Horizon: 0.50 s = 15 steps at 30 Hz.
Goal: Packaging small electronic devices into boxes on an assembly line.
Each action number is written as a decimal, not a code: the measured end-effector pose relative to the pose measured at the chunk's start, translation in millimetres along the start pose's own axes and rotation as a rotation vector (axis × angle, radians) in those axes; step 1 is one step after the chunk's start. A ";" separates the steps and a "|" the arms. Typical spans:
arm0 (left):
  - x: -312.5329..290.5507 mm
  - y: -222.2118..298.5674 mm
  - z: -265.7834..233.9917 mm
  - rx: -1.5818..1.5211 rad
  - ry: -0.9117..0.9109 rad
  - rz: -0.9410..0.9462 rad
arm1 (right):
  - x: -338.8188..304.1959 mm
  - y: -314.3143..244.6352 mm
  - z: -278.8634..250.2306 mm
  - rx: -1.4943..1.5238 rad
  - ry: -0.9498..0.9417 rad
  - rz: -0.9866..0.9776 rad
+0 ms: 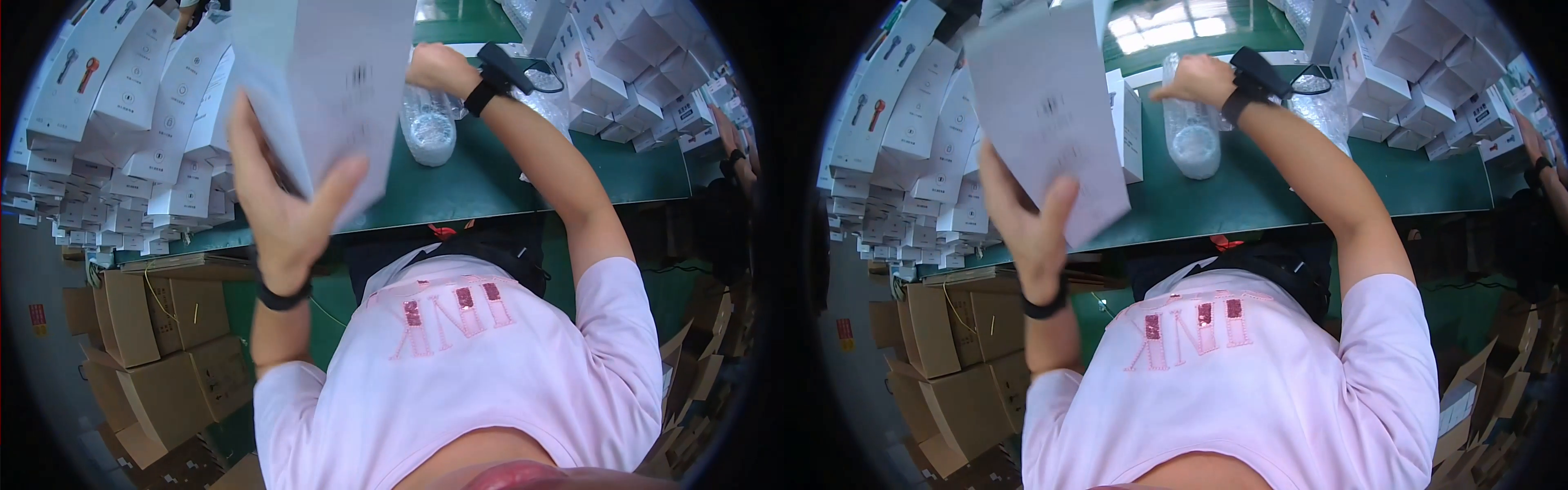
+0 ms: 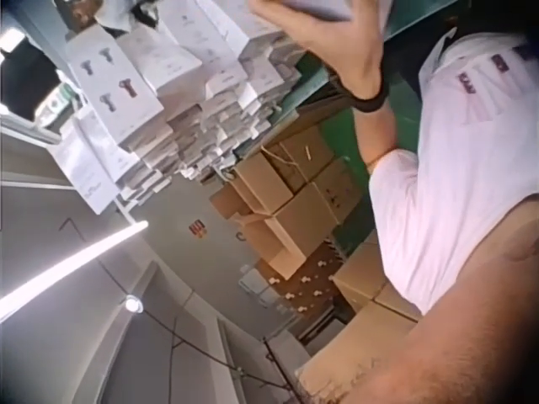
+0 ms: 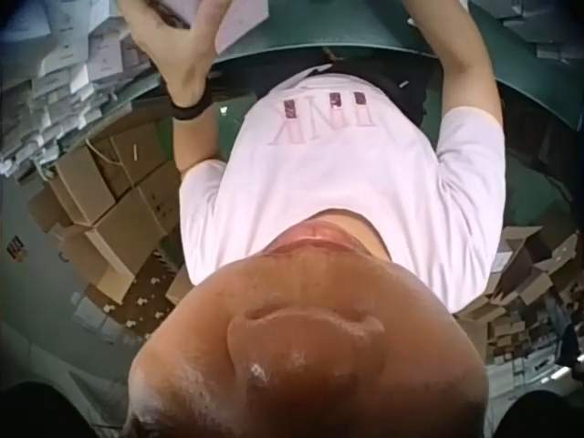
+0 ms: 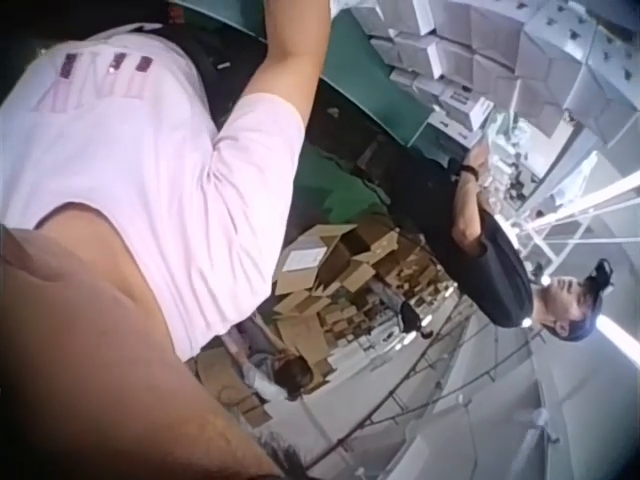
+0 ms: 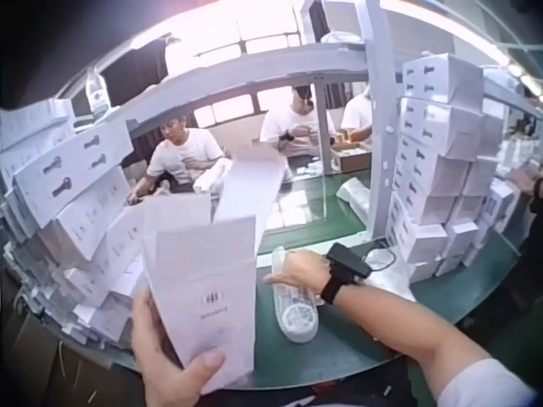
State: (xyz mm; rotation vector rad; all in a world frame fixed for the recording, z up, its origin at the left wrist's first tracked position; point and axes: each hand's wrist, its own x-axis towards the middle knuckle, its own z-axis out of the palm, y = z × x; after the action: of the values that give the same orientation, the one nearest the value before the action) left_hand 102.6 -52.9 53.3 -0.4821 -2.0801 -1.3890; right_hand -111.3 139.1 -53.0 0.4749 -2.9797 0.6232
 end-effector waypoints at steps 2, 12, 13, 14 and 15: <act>-39.7 -13.1 0.5 -0.235 0.056 -0.162 | -5.4 -5.7 3.2 -0.072 -0.081 -0.045; -90.9 -54.1 34.2 -0.405 -0.038 -0.187 | -98.8 31.6 -102.9 0.805 0.232 -0.036; -93.3 -59.3 42.0 -0.375 -0.001 -0.145 | -105.5 40.1 -113.3 0.816 0.220 0.020; -95.9 -63.8 52.5 -0.343 0.026 -0.103 | -113.4 46.2 -120.9 0.833 0.215 0.082; -99.4 -68.4 61.4 -0.346 0.041 -0.085 | -119.7 47.4 -123.5 0.940 0.277 0.053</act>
State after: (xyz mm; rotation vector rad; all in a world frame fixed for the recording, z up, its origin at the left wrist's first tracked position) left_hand 121.7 -20.9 -76.8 -0.5026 -1.8509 -1.8058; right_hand -12.6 264.0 27.5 0.2923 -2.2757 1.9015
